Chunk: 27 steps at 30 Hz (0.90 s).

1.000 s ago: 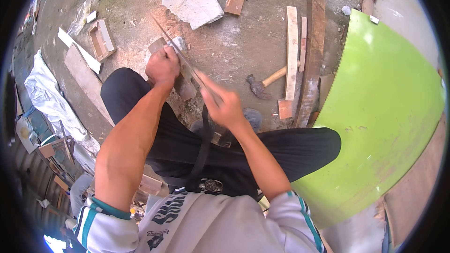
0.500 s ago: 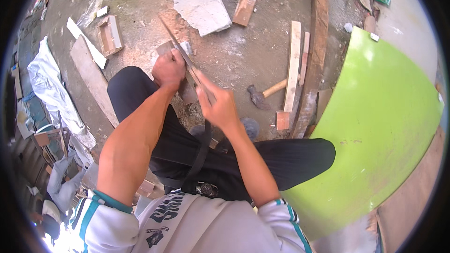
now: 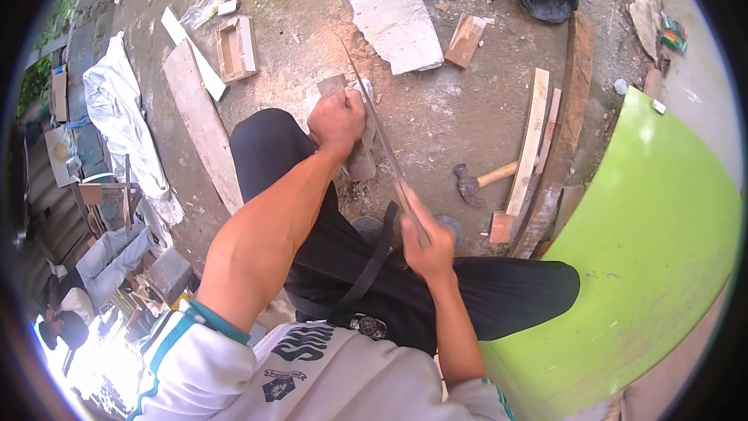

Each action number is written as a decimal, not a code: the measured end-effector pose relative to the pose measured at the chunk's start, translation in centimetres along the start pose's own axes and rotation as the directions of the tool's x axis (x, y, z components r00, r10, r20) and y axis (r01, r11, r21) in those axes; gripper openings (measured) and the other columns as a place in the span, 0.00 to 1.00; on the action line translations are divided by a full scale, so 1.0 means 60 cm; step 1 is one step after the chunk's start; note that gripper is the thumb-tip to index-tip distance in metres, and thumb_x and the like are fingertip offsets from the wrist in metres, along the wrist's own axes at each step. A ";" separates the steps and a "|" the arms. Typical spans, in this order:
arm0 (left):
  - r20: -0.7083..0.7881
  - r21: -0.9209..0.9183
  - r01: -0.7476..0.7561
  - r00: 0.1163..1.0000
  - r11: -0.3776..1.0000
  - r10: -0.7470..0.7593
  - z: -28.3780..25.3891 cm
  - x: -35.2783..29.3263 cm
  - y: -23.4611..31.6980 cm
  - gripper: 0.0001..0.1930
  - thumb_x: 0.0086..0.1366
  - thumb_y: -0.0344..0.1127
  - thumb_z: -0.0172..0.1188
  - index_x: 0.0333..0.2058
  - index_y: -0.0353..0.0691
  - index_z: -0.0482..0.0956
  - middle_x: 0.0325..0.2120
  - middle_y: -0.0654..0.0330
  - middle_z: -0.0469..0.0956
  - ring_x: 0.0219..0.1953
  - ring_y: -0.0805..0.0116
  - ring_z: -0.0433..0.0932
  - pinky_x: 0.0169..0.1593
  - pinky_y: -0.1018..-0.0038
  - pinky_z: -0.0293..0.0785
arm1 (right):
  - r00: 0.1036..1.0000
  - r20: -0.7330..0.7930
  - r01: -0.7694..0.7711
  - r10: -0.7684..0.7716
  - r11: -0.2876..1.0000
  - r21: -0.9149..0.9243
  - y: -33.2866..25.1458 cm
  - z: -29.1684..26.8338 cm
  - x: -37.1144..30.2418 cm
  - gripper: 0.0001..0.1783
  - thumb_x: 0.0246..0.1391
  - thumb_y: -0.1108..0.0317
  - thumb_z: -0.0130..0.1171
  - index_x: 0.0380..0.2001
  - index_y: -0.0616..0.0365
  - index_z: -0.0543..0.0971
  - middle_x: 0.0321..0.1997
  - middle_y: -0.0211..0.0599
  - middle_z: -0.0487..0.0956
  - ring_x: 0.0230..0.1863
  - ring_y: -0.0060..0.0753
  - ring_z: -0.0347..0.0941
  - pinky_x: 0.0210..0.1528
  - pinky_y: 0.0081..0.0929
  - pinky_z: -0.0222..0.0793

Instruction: The person sits on the ground and uses a hand saw to sand a small piece of wood. They repeatedly rub the saw blade against the wood surface, occasionally pausing to inspect the piece before continuing.

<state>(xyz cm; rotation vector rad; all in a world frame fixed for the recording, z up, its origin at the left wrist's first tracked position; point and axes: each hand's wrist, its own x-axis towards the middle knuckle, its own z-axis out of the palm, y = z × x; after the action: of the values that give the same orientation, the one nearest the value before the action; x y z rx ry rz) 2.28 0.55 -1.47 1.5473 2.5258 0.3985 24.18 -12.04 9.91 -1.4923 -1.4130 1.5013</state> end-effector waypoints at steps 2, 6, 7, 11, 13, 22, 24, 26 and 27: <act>0.007 0.012 -0.002 1.000 1.000 0.002 0.002 0.004 -0.007 0.17 0.63 0.43 0.57 0.20 0.38 0.82 0.23 0.49 0.82 0.28 0.47 0.82 0.33 0.55 0.79 | 0.999 0.017 0.038 -0.038 0.999 0.007 -0.004 -0.021 -0.029 0.23 0.63 0.75 0.57 0.60 0.74 0.74 0.57 0.59 0.80 0.61 0.47 0.77 0.64 0.35 0.69; 0.032 -0.016 -0.017 0.999 1.000 0.018 0.006 0.002 0.004 0.18 0.63 0.43 0.56 0.20 0.37 0.82 0.22 0.47 0.82 0.27 0.46 0.82 0.34 0.54 0.78 | 1.000 0.005 0.008 -0.008 1.000 0.021 0.010 0.018 0.089 0.24 0.63 0.73 0.57 0.60 0.73 0.74 0.56 0.59 0.81 0.61 0.44 0.77 0.61 0.33 0.71; 0.055 -0.006 0.010 0.998 1.000 -0.010 0.013 0.000 0.013 0.18 0.63 0.43 0.56 0.20 0.37 0.82 0.22 0.47 0.82 0.27 0.46 0.82 0.34 0.54 0.78 | 1.000 -0.004 -0.016 0.016 0.999 0.038 0.023 0.032 0.132 0.23 0.63 0.73 0.58 0.60 0.73 0.75 0.56 0.59 0.81 0.60 0.43 0.79 0.59 0.32 0.72; 0.043 0.044 0.005 0.999 0.999 -0.007 0.013 -0.002 0.007 0.18 0.64 0.43 0.54 0.22 0.37 0.83 0.24 0.46 0.82 0.27 0.45 0.81 0.34 0.52 0.77 | 1.000 -0.011 0.002 -0.002 1.000 -0.011 0.007 0.024 0.087 0.23 0.63 0.72 0.58 0.59 0.71 0.75 0.55 0.58 0.82 0.57 0.44 0.81 0.56 0.32 0.74; 0.044 0.086 -0.015 0.999 0.996 0.011 0.008 -0.002 -0.023 0.18 0.64 0.43 0.54 0.23 0.38 0.83 0.24 0.47 0.82 0.27 0.45 0.81 0.34 0.52 0.77 | 1.000 -0.014 -0.001 0.001 1.000 0.007 0.005 -0.014 -0.033 0.23 0.63 0.72 0.58 0.59 0.72 0.75 0.55 0.58 0.82 0.56 0.45 0.81 0.55 0.31 0.75; 0.130 0.135 -0.010 0.992 0.991 -0.008 0.022 -0.006 0.012 0.20 0.67 0.44 0.51 0.23 0.37 0.83 0.26 0.48 0.83 0.33 0.47 0.82 0.39 0.53 0.77 | 0.996 -0.076 0.040 -0.040 0.999 0.005 0.018 0.035 0.131 0.23 0.60 0.71 0.61 0.59 0.60 0.78 0.39 0.62 0.82 0.35 0.48 0.86 0.35 0.33 0.77; 0.127 0.147 0.018 0.991 0.989 -0.037 0.003 0.004 -0.006 0.20 0.67 0.45 0.50 0.24 0.38 0.83 0.27 0.47 0.83 0.34 0.47 0.82 0.41 0.53 0.77 | 0.994 -0.078 0.074 -0.070 0.996 0.047 0.021 0.014 0.036 0.23 0.60 0.75 0.59 0.60 0.63 0.77 0.48 0.56 0.83 0.37 0.46 0.87 0.38 0.32 0.79; 0.130 0.134 0.026 0.991 0.991 -0.044 0.002 0.003 -0.007 0.21 0.67 0.45 0.50 0.25 0.38 0.84 0.27 0.47 0.83 0.34 0.46 0.82 0.41 0.53 0.77 | 0.990 -0.083 0.116 -0.113 0.993 0.025 0.016 -0.012 -0.018 0.24 0.60 0.77 0.57 0.60 0.65 0.77 0.53 0.52 0.83 0.40 0.45 0.87 0.41 0.30 0.79; 0.139 0.136 0.015 0.990 0.991 -0.035 0.003 0.007 -0.007 0.21 0.67 0.45 0.50 0.25 0.38 0.84 0.27 0.47 0.83 0.33 0.46 0.82 0.41 0.53 0.77 | 0.985 -0.090 0.150 -0.148 0.989 0.018 0.019 -0.015 -0.027 0.24 0.59 0.78 0.56 0.60 0.66 0.77 0.55 0.50 0.82 0.42 0.44 0.87 0.42 0.30 0.79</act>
<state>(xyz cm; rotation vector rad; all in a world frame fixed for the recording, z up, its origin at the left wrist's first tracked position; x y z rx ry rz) 1.80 0.74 -1.75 1.5281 2.5051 0.1117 25.65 -13.60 9.54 -1.3883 -1.4160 1.3409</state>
